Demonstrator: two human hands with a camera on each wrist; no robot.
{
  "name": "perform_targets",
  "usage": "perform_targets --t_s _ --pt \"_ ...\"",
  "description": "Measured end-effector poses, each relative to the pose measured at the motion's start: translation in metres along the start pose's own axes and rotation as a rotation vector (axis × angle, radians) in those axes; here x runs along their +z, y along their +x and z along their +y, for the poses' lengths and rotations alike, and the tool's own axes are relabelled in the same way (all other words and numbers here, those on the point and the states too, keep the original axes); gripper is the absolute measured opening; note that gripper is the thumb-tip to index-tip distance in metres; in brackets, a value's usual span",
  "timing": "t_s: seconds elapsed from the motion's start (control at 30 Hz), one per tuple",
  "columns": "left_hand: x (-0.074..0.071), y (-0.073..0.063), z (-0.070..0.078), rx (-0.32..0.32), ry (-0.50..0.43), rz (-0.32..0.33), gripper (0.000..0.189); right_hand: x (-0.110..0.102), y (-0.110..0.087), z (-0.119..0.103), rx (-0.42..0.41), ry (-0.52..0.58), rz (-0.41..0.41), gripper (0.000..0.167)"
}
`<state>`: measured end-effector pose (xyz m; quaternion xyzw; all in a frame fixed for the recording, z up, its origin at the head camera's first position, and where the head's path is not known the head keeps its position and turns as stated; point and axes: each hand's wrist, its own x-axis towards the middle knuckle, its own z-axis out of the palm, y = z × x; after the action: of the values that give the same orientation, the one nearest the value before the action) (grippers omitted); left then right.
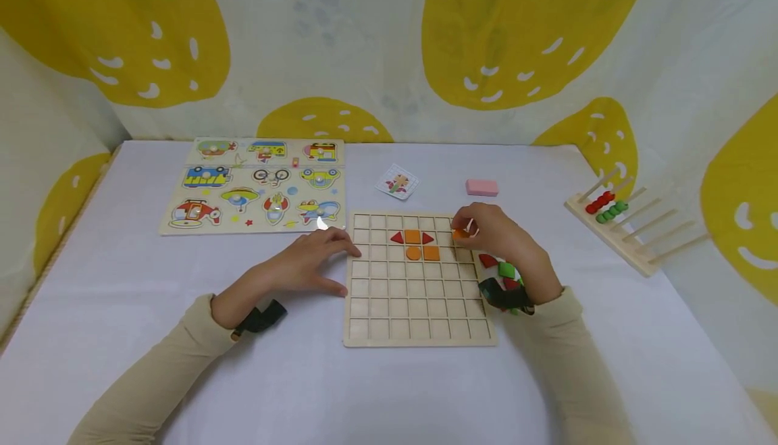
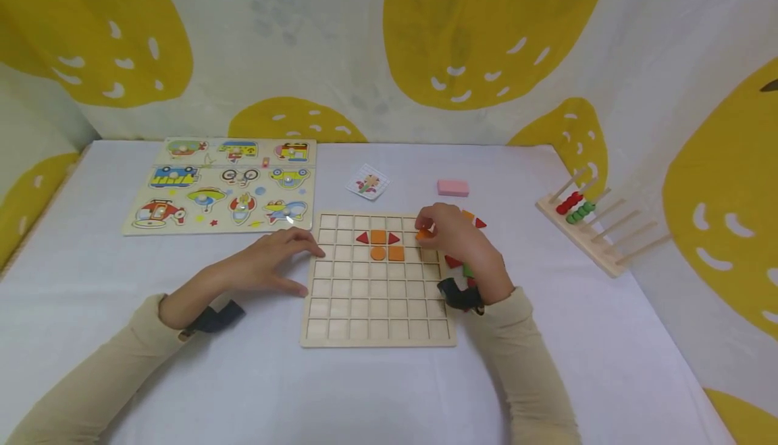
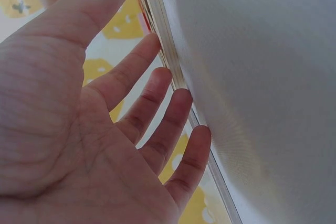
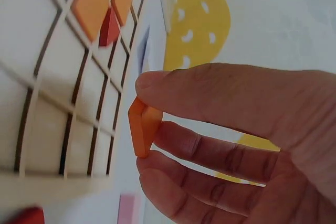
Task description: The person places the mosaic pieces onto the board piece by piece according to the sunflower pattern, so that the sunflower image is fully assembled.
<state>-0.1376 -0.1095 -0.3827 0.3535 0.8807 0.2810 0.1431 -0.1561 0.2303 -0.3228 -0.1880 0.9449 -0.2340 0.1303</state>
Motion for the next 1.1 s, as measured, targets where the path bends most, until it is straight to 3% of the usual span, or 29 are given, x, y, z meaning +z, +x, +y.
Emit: perform_targets --t_s 0.67,1.1 --pt "-0.001 0.0 0.001 -0.002 -0.003 -0.001 0.057 0.049 0.033 -0.049 -0.212 -0.041 -0.145 0.014" --pt "-0.001 0.0 0.003 -0.005 0.02 0.003 0.057 0.05 0.035 -0.052 -0.201 -0.064 -0.141 0.017"
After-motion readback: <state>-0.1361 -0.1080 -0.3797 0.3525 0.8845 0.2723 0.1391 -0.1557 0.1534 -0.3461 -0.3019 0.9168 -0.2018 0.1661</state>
